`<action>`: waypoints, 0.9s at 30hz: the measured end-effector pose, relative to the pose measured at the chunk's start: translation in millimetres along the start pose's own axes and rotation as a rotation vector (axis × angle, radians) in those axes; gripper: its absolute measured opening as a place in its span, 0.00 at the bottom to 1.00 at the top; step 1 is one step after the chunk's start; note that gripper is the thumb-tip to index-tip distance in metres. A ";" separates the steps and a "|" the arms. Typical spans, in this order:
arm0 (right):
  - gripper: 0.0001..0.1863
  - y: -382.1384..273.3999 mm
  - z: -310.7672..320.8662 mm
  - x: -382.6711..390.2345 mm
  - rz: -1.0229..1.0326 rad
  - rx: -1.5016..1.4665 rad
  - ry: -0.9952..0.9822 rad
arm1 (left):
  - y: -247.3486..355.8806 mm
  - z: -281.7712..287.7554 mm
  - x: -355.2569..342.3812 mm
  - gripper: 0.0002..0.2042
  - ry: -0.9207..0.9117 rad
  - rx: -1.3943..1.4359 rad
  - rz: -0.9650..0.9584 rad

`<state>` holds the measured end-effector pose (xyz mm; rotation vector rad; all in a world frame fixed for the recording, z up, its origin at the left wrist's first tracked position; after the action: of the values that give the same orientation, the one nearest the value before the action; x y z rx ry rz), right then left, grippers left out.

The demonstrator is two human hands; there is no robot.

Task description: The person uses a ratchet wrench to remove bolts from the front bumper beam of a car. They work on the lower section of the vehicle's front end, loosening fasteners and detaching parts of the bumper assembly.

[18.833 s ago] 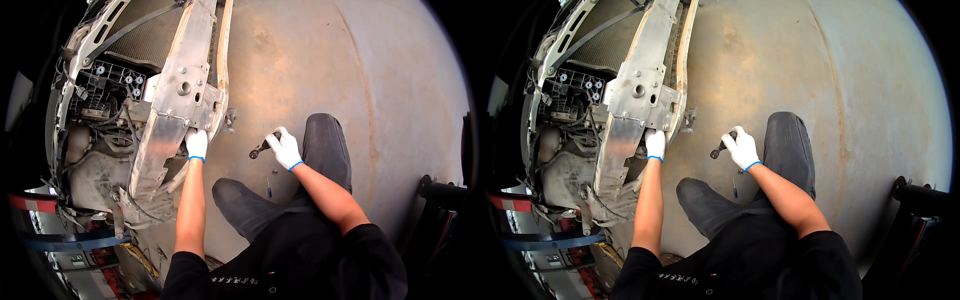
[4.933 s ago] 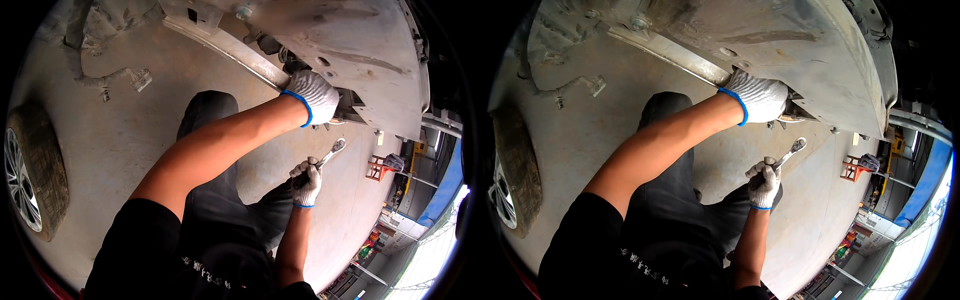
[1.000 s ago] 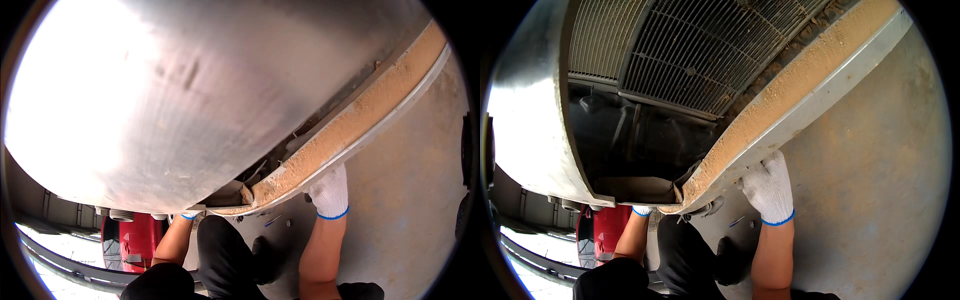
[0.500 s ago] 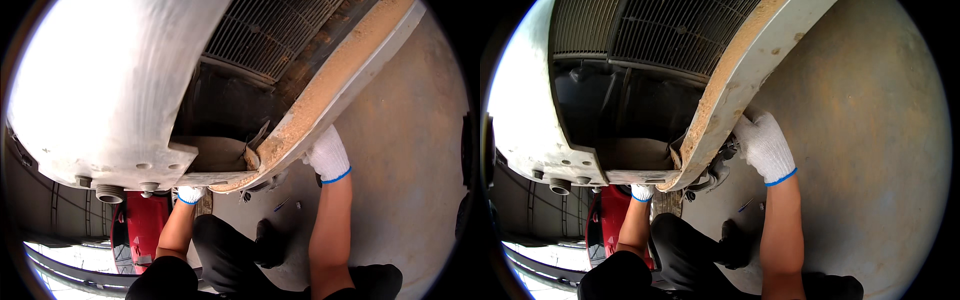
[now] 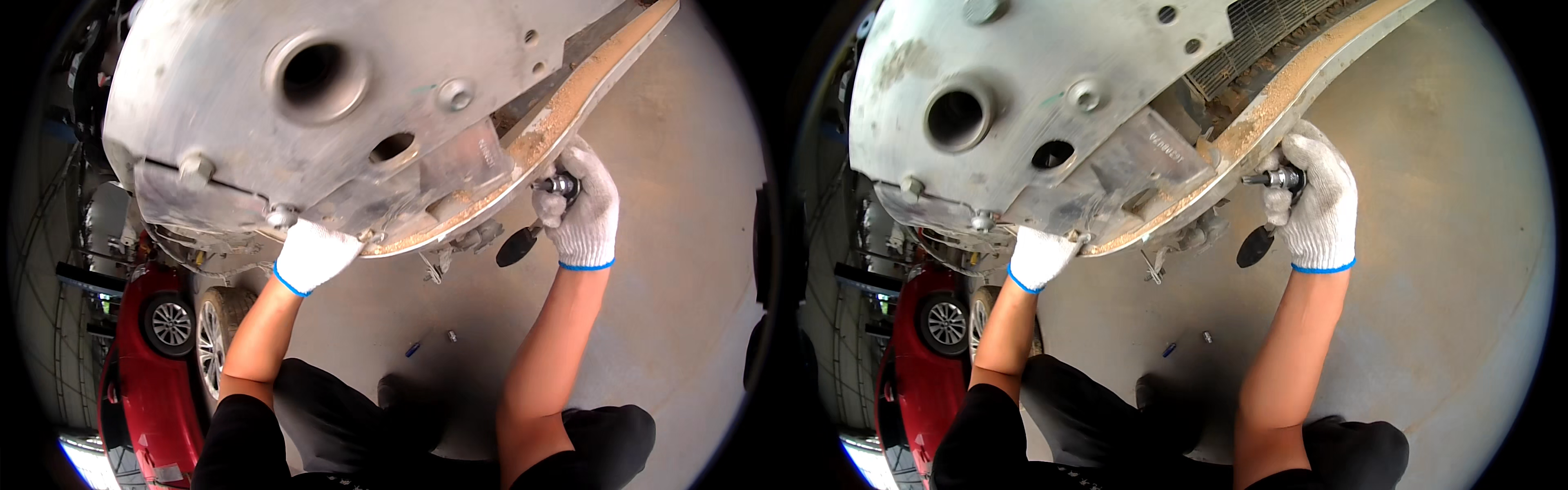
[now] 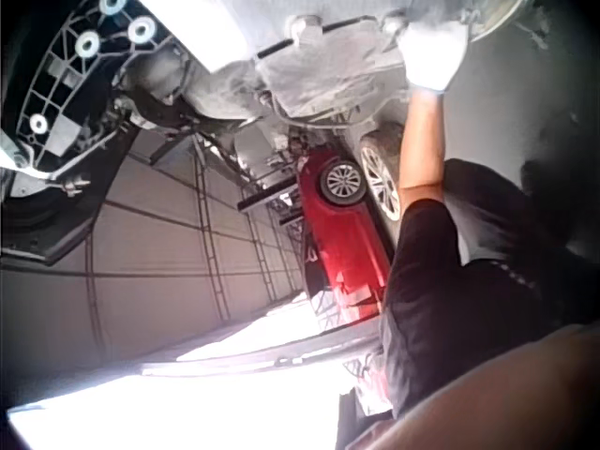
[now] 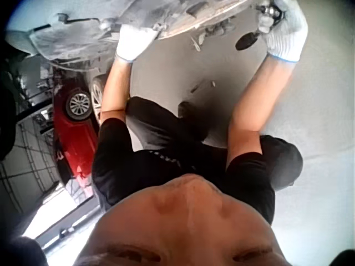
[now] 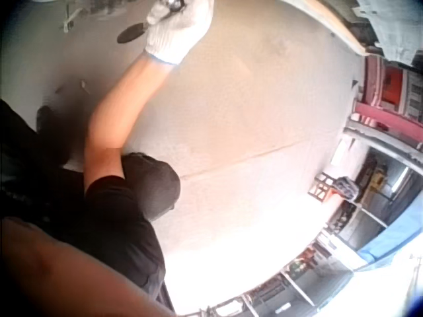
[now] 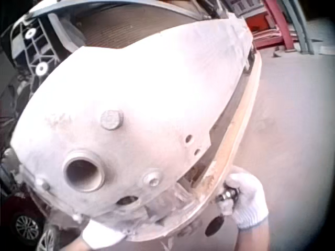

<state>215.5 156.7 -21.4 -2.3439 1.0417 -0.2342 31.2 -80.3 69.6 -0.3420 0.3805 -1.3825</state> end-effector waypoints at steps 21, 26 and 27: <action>0.11 17.9 -8.0 16.7 0.061 -0.079 0.131 | 11.5 8.1 -54.2 0.18 -0.043 0.936 0.195; 0.11 20.1 -19.2 20.2 0.077 -0.048 0.201 | 4.7 -7.8 -44.2 0.18 0.126 0.465 0.094; 0.11 19.8 -18.4 20.1 0.076 -0.043 0.201 | 4.9 -6.2 -47.1 0.20 0.127 0.358 0.049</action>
<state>210.0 123.5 -18.5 -2.3505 1.2394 -0.4290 25.9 -33.1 64.6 0.0488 0.2368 -1.3967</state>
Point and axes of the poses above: each hand's wrist, its own x-axis away from the middle knuckle, its own z-axis out of the back of the hand, y = z × x, the point moved 4 cm from there along -x, towards the middle knuckle, and after that the axes turned 7 degrees about -y, right-handed, at the moved point
